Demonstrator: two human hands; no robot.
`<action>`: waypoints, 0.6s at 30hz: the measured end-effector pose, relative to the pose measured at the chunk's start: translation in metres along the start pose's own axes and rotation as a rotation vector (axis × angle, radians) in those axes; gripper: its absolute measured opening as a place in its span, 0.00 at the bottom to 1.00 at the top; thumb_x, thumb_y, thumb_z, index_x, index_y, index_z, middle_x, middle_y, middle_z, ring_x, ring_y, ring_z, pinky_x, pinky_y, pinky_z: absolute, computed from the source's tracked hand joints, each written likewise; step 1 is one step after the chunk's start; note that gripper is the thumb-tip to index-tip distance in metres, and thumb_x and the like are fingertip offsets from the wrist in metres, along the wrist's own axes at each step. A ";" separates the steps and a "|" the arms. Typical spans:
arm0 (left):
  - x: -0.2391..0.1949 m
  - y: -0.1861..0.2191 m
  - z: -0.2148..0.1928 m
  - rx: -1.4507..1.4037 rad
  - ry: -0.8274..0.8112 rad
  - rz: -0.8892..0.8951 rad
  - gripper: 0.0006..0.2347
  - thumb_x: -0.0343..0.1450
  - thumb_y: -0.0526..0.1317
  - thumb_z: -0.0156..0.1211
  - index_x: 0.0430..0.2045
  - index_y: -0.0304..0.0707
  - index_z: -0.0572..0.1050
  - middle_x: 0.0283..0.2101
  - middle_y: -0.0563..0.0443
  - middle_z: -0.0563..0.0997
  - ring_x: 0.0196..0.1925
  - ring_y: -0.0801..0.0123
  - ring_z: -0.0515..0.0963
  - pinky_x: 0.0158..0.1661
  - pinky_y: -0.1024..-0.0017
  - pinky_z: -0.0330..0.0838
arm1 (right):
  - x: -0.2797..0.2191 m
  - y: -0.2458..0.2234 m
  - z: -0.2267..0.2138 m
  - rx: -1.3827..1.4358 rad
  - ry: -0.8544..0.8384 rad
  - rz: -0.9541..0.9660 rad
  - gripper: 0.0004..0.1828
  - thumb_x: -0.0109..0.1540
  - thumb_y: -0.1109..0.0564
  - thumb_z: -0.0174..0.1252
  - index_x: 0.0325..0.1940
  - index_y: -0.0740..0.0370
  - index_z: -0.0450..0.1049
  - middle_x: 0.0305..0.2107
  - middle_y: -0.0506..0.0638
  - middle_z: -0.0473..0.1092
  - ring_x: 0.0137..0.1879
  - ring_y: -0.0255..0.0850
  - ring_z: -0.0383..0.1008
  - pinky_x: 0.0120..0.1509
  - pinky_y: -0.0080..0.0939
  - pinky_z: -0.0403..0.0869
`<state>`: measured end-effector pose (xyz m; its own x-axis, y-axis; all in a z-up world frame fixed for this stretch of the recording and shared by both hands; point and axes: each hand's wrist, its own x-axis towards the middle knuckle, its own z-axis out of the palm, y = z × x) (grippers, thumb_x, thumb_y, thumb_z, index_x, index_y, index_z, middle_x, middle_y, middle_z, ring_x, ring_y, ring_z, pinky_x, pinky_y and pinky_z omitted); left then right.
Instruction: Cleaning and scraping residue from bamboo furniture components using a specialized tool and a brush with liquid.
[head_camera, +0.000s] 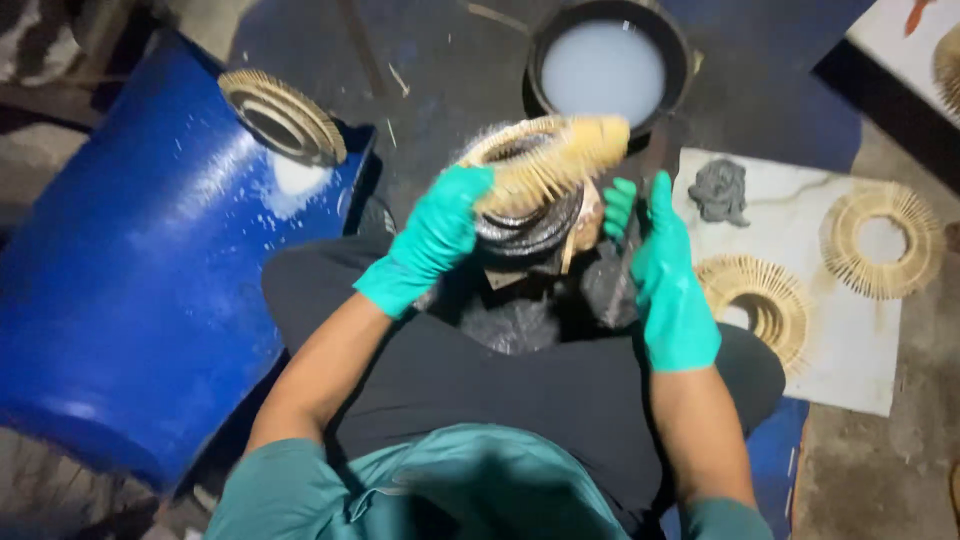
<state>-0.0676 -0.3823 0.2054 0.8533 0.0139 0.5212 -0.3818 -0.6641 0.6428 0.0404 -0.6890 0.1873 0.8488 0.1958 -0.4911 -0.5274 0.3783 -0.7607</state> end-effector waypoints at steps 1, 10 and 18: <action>-0.010 0.001 0.009 0.167 -0.145 0.083 0.16 0.74 0.31 0.55 0.57 0.36 0.73 0.55 0.40 0.79 0.57 0.46 0.80 0.58 0.57 0.75 | 0.016 0.010 -0.005 0.122 -0.062 0.048 0.32 0.65 0.35 0.56 0.56 0.66 0.77 0.37 0.49 0.78 0.36 0.36 0.77 0.42 0.36 0.78; -0.027 -0.014 0.010 0.141 -0.252 -0.118 0.23 0.62 0.40 0.72 0.51 0.35 0.73 0.57 0.37 0.75 0.61 0.43 0.74 0.61 0.54 0.68 | 0.079 0.054 -0.009 -0.546 -0.012 0.069 0.16 0.61 0.52 0.67 0.48 0.63 0.75 0.33 0.48 0.77 0.27 0.34 0.73 0.27 0.33 0.72; -0.048 -0.146 0.047 -0.151 -0.058 -0.971 0.29 0.64 0.42 0.73 0.57 0.30 0.67 0.52 0.37 0.80 0.55 0.52 0.81 0.53 0.59 0.75 | 0.101 0.054 -0.006 -0.631 -0.020 0.064 0.16 0.63 0.54 0.68 0.48 0.64 0.74 0.34 0.48 0.77 0.32 0.33 0.76 0.30 0.32 0.73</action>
<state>-0.0367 -0.3210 0.0602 0.8348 0.4637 -0.2969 0.4564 -0.2810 0.8442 0.0979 -0.6541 0.0941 0.8120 0.2195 -0.5408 -0.4925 -0.2396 -0.8367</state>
